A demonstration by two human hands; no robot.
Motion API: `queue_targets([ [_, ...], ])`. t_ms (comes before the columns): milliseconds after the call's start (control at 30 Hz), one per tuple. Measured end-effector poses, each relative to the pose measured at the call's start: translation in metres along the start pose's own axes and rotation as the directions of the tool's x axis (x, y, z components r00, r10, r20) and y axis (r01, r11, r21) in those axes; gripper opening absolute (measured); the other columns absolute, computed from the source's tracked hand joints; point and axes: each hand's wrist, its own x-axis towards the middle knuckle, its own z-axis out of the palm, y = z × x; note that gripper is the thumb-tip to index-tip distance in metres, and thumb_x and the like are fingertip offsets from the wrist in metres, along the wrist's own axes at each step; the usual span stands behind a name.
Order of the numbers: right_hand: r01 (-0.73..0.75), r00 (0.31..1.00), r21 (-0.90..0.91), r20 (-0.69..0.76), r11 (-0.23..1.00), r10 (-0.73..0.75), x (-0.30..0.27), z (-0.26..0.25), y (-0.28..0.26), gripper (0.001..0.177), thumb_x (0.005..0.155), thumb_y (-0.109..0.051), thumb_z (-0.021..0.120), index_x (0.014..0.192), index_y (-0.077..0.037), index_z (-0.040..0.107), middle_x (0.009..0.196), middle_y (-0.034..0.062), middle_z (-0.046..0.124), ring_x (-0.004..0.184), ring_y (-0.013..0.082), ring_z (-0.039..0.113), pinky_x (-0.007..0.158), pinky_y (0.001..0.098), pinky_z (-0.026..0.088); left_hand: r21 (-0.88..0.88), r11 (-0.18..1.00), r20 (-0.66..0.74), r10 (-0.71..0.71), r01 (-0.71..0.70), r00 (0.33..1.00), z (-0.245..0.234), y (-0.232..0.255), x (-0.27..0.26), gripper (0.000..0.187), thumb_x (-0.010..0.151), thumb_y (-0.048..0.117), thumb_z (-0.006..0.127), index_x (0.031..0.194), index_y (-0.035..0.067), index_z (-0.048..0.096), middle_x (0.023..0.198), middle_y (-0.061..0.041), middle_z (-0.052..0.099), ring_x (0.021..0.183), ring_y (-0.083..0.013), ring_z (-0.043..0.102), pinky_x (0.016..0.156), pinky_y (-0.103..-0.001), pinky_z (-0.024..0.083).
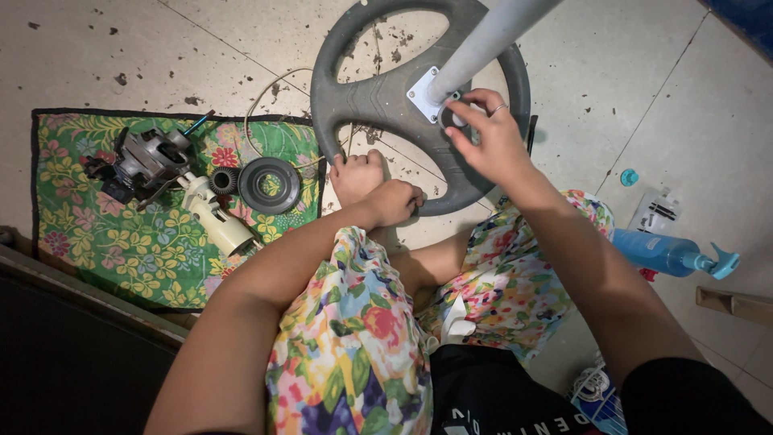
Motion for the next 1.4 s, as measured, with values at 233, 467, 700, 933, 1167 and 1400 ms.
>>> queue_targets([
  [233, -0.343, 0.825, 0.749, -0.049, 0.567, 0.563, -0.034, 0.004, 0.015, 0.036, 0.098, -0.008, 0.068, 0.133, -0.004, 0.058, 0.127, 0.0135, 0.067, 0.114, 0.027, 0.07, 0.099, 0.039, 0.062, -0.665, 0.746, -0.17, -0.127, -0.018, 0.977, -0.03, 0.025, 0.02, 0.036, 0.094, 0.02, 0.064, 0.129, 0.013, 0.064, 0.096, -0.005, 0.072, 0.083, -0.0178, 0.068, 0.071, -0.035, 0.058],
  [467, -0.089, 0.758, 0.958, 0.243, -0.273, 0.606, -0.089, 0.002, 0.003, 0.049, 0.1, -0.008, 0.049, 0.148, 0.0, 0.045, 0.136, 0.0185, 0.064, 0.124, 0.0302, 0.066, 0.109, 0.0423, 0.057, -0.906, 0.413, -0.132, -0.058, -0.097, 0.99, -0.085, 0.109, 0.028, 0.034, 0.102, 0.026, 0.068, 0.129, 0.006, 0.061, 0.111, -0.001, 0.069, 0.089, -0.0099, 0.068, 0.07, -0.031, 0.062],
  [700, -0.177, 0.797, 0.973, 0.23, -0.148, 0.558, -0.092, -0.01, -0.026, 0.053, 0.104, -0.007, 0.046, 0.153, 0.01, 0.038, 0.139, 0.0232, 0.059, 0.125, 0.03, 0.064, 0.11, 0.0391, 0.054, -0.874, 0.465, -0.221, -0.115, -0.144, 0.968, -0.1, 0.137, 0.012, 0.032, 0.098, 0.027, 0.065, 0.127, 0.014, 0.059, 0.095, -0.002, 0.066, 0.075, -0.0084, 0.067, 0.057, -0.026, 0.059],
  [933, -0.177, 0.793, 0.975, 0.223, -0.135, 0.567, -0.09, -0.011, -0.031, 0.05, 0.103, -0.008, 0.044, 0.149, 0.011, 0.04, 0.134, 0.0254, 0.062, 0.116, 0.034, 0.069, 0.104, 0.0391, 0.058, -0.863, 0.441, -0.345, -0.162, -0.245, 0.924, -0.104, 0.135, 0.015, 0.022, 0.103, 0.021, 0.065, 0.115, 0.002, 0.065, 0.093, -0.003, 0.069, 0.078, -0.0106, 0.07, 0.06, -0.028, 0.062],
  [1167, -0.568, 0.657, 0.816, 0.37, 0.109, 0.657, -0.076, -0.006, -0.037, 0.035, 0.101, -0.018, 0.061, 0.133, -0.008, 0.052, 0.104, 0.0093, 0.066, 0.08, 0.0183, 0.069, 0.067, 0.037, 0.064, -0.785, 0.541, -0.398, -0.068, -0.302, 0.915, -0.088, 0.136, 0.013, 0.014, 0.102, 0.012, 0.067, 0.111, 0.001, 0.07, 0.09, -0.002, 0.07, 0.074, -0.0069, 0.062, 0.063, -0.024, 0.056],
  [1400, -0.518, 0.719, 0.836, 0.312, 0.179, 0.622, -0.072, -0.006, -0.042, 0.027, 0.102, -0.016, 0.064, 0.125, -0.003, 0.058, 0.107, 0.0091, 0.068, 0.08, 0.0165, 0.069, 0.069, 0.0351, 0.064, -0.78, 0.547, -0.413, -0.085, -0.304, 0.907, -0.095, 0.145, 0.005, 0.01, 0.102, 0.01, 0.066, 0.107, 0.001, 0.068, 0.086, 0.0, 0.067, 0.073, -0.005, 0.061, 0.062, -0.023, 0.056],
])
